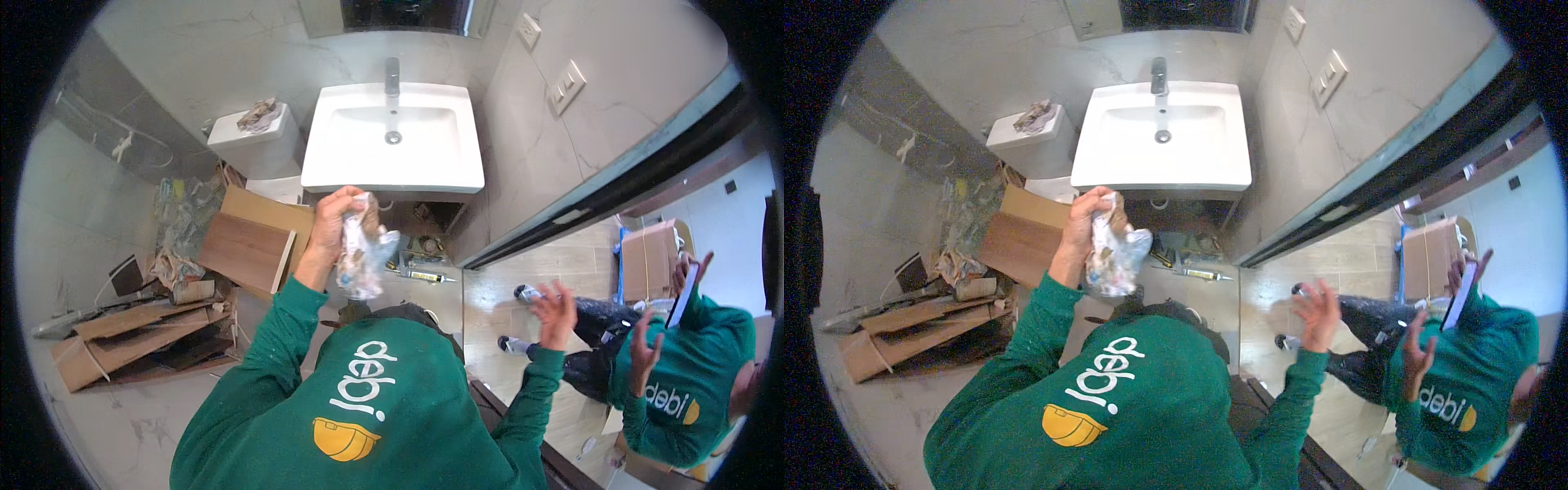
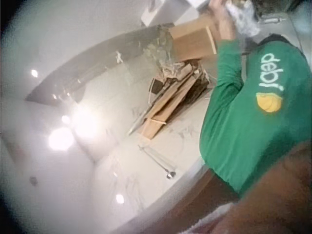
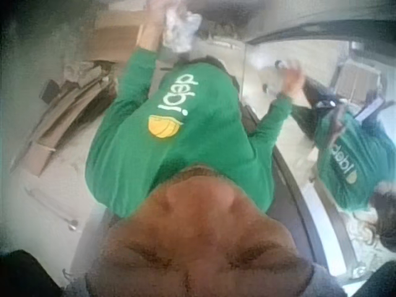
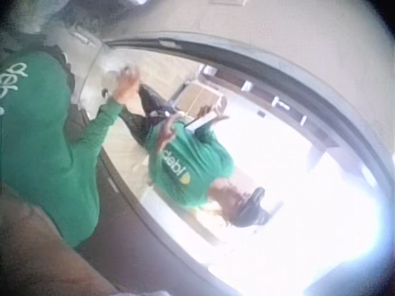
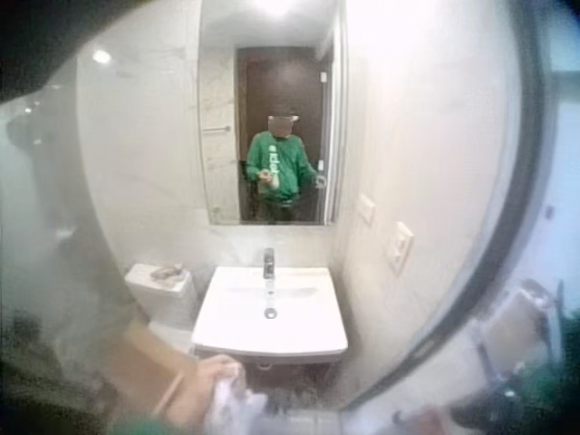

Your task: The person sits on the floor and uses a paintbrush to apply brown paint to a small wooden block. They repeatedly dip the brush into a paint container and apply paint to the block's surfaces.

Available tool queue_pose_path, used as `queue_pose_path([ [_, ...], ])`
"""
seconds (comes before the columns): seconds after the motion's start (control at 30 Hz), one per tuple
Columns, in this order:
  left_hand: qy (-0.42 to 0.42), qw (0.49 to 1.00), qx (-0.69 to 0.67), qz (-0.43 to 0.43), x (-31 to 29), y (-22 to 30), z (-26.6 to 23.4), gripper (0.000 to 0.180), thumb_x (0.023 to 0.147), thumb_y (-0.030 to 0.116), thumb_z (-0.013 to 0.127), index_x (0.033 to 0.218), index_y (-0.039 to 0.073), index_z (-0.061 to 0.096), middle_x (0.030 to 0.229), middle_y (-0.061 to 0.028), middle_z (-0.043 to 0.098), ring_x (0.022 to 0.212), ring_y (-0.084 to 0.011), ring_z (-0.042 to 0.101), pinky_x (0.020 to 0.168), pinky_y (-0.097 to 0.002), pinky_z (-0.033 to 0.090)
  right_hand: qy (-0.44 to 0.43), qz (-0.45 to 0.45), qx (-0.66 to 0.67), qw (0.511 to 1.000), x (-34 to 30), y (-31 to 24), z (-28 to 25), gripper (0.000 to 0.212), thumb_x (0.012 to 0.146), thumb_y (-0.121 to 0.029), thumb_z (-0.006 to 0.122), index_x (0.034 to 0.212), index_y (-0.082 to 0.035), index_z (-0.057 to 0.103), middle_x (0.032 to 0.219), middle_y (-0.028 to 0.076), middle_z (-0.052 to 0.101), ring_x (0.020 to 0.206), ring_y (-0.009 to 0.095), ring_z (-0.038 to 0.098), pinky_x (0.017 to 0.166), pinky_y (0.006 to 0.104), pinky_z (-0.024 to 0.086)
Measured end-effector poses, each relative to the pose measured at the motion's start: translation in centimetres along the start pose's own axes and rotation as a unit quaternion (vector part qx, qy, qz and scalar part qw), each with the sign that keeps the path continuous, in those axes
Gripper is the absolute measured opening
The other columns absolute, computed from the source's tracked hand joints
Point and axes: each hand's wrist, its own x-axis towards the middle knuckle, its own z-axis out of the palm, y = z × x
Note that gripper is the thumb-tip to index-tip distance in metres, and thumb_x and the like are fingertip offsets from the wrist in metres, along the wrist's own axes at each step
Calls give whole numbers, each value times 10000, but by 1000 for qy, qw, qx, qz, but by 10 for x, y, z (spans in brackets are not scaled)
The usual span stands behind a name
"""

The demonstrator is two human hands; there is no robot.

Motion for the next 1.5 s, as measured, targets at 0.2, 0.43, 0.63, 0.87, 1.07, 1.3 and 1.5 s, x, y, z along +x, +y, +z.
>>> queue_pose_path([
  [0.2, 30, 994, -104, -9, -19, -3, 57, 148, 809, 15, 646, 954, 3, 624, 870, -85, 679, 781, -158, 660, 750, -300, 551, -217, -156, -162, 950, -39, 7, 147, 347, 917, -142, 637, 1237, -14, 594, 1131, 130, 671, 1005, 188, 648, 822, 305, 521],
  [0.43, 118, 989, -64, 63, -44, -13, 62, 130, 852, 28, 674, 974, -2, 640, 902, -82, 684, 814, -140, 651, 759, -278, 527, -356, -104, 47, 927, -61, -20, 231, 546, 1033, -412, 302, 1400, -31, 435, 1282, 193, 588, 1173, 293, 574, 937, 381, 471],
  [0.63, 169, 978, -47, 114, -70, -11, 40, 172, 838, 40, 692, 1003, -3, 668, 928, -82, 690, 795, -124, 647, 730, -270, 528, -403, 0, 91, 911, -66, -9, 248, 675, 1013, -558, 177, 1499, -95, 251, 1329, 214, 553, 1230, 318, 529, 1011, 419, 403],
  [0.87, 126, 937, 276, 172, -67, -27, 14, 149, 832, 61, 720, 964, -1, 690, 982, -73, 697, 894, -118, 631, 763, -274, 512, -408, -88, -34, 908, -81, 31, 302, 768, 987, -624, 245, 1545, -126, 73, 1388, 241, 486, 1296, 299, 467, 1112, 451, 266],
  [1.07, 214, 916, 315, 131, -68, -14, -82, 127, 888, 132, 678, 938, 20, 645, 864, -65, 678, 789, -118, 621, 693, -289, 512, -457, -58, -163, 873, -92, 70, 358, 748, 995, -506, 411, 1537, -99, 94, 1372, 193, 523, 1216, 284, 543, 1005, 411, 414],
  [1.3, 356, 891, 237, 152, -76, 72, -338, 121, 879, 48, 666, 986, 8, 625, 887, -42, 673, 775, -99, 616, 686, -253, 513, -341, -14, -377, 861, -51, 127, 359, 448, 942, -144, 598, 1358, -16, 490, 1235, 161, 617, 1016, 197, 637, 883, 313, 496],
  [1.5, 457, 884, 93, 23, -105, 128, -487, 213, 874, 79, 676, 1050, -34, 635, 948, -64, 680, 839, -137, 641, 748, -260, 515, -126, 152, -453, 869, -59, 146, 305, 376, 936, -241, 607, 1218, 7, 588, 1009, 116, 683, 852, 189, 679, 686, 270, 512],
])
